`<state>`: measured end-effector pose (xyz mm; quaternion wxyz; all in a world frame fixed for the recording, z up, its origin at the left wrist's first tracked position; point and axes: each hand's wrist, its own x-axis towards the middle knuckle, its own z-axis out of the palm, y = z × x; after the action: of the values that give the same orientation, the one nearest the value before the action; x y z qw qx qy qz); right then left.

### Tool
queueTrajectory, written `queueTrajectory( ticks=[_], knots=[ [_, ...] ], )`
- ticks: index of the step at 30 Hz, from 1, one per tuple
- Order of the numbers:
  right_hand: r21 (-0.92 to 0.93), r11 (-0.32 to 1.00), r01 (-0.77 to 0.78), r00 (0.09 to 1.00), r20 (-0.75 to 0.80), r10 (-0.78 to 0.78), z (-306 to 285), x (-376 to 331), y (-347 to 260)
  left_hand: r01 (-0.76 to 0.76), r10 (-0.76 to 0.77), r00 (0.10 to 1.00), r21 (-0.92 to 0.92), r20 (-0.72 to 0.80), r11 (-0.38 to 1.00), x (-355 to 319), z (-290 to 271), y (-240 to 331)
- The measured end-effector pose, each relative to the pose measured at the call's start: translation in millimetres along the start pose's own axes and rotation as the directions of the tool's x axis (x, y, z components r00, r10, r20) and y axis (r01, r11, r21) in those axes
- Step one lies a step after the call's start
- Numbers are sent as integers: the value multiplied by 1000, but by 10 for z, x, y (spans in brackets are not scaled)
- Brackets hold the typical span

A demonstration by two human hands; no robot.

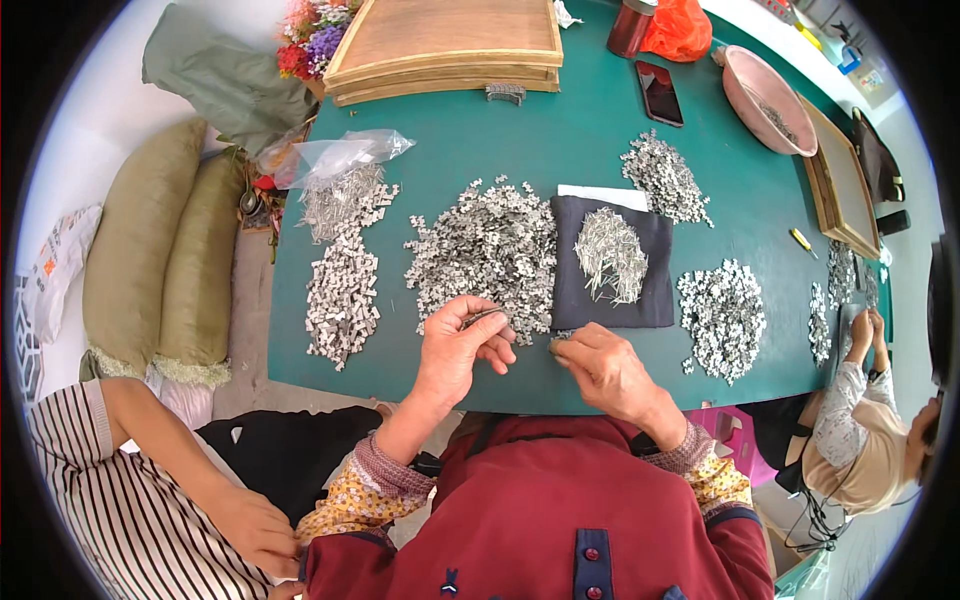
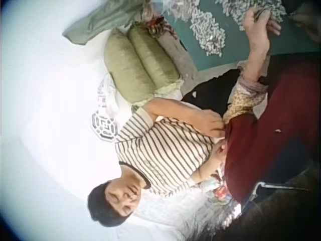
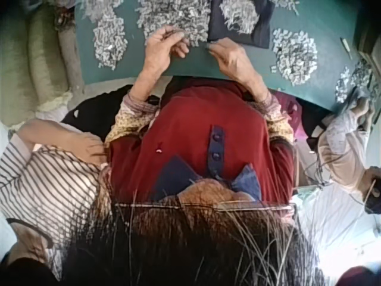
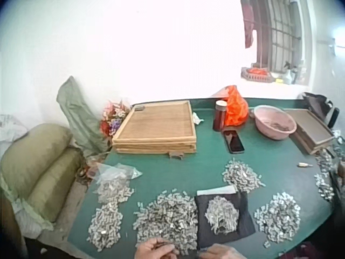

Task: The person picks up metal components and pins from piles on a table, assembles them into a chain by hand, and places the finished units back onto the table.

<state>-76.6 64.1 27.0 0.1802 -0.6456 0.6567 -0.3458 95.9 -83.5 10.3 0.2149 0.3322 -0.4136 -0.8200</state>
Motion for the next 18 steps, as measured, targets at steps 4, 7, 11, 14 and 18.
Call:
queueTrajectory(
  ticks=[4,7,11,14,18],
  knots=[
    [-44,998,47,999,10,-46,57,-15,5,52,-49,998,-74,46,996,3,-63,-8],
    [-21,999,45,999,-8,-45,69,-34,9,96,-93,990,-22,106,995,1,-76,52],
    [69,995,-76,994,-71,81,94,-13,-11,129,-124,983,-22,135,991,51,-89,71],
    [33,993,-112,989,-97,115,128,74,0,128,-118,983,-69,141,989,85,-146,8],
    [-70,992,-106,988,-118,97,218,205,39,95,-92,993,-28,77,995,71,-270,-36]
  ],
)
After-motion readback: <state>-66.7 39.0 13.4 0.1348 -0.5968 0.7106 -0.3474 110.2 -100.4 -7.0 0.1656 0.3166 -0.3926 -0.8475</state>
